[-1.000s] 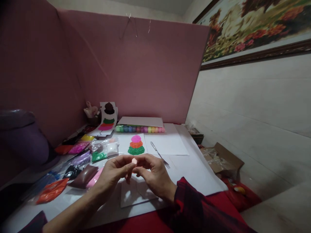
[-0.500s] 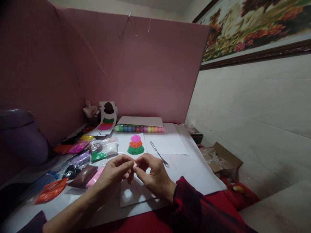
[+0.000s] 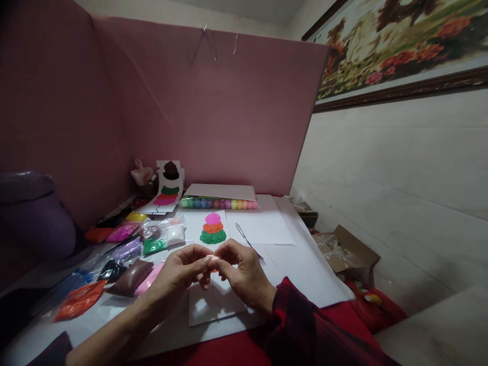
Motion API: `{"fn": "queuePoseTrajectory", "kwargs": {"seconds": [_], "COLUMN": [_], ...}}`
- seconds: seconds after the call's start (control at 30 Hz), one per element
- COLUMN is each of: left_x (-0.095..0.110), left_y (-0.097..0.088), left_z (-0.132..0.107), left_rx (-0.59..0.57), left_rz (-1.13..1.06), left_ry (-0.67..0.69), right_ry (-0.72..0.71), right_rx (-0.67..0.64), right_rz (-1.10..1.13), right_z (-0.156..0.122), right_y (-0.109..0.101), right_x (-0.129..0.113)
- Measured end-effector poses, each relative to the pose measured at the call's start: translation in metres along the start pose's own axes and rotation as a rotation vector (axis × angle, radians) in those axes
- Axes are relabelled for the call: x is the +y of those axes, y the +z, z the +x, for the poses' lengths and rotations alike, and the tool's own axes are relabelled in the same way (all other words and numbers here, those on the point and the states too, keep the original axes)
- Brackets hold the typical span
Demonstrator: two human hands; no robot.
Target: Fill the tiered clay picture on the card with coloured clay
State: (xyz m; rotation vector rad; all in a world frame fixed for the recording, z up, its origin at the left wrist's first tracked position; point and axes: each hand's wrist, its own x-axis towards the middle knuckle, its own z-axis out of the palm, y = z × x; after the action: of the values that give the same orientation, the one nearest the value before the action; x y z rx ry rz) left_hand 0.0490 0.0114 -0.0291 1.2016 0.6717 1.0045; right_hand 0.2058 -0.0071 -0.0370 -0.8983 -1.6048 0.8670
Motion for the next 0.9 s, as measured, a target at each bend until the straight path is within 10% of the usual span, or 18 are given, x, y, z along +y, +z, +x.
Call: {"fn": "queuePoseTrajectory", "kwargs": {"seconds": [0.33,0.9], "left_x": [0.0002,-0.0029], "left_y": [-0.0037,-0.0008], "left_z": [0.0038,0.0009], "left_rx": [0.222,-0.015], "left_rz": [-0.132,0.052], "left_ry": [0.002,0.049], "right_ry": [0.094,0.002], "right_rx": [0.179,0.045], "right_rz": [0.106,0.054], "right_z": [0.0052,0.0002], "right_y": [-0.0025,0.0026], "right_x": [0.0082,-0.0004]}}
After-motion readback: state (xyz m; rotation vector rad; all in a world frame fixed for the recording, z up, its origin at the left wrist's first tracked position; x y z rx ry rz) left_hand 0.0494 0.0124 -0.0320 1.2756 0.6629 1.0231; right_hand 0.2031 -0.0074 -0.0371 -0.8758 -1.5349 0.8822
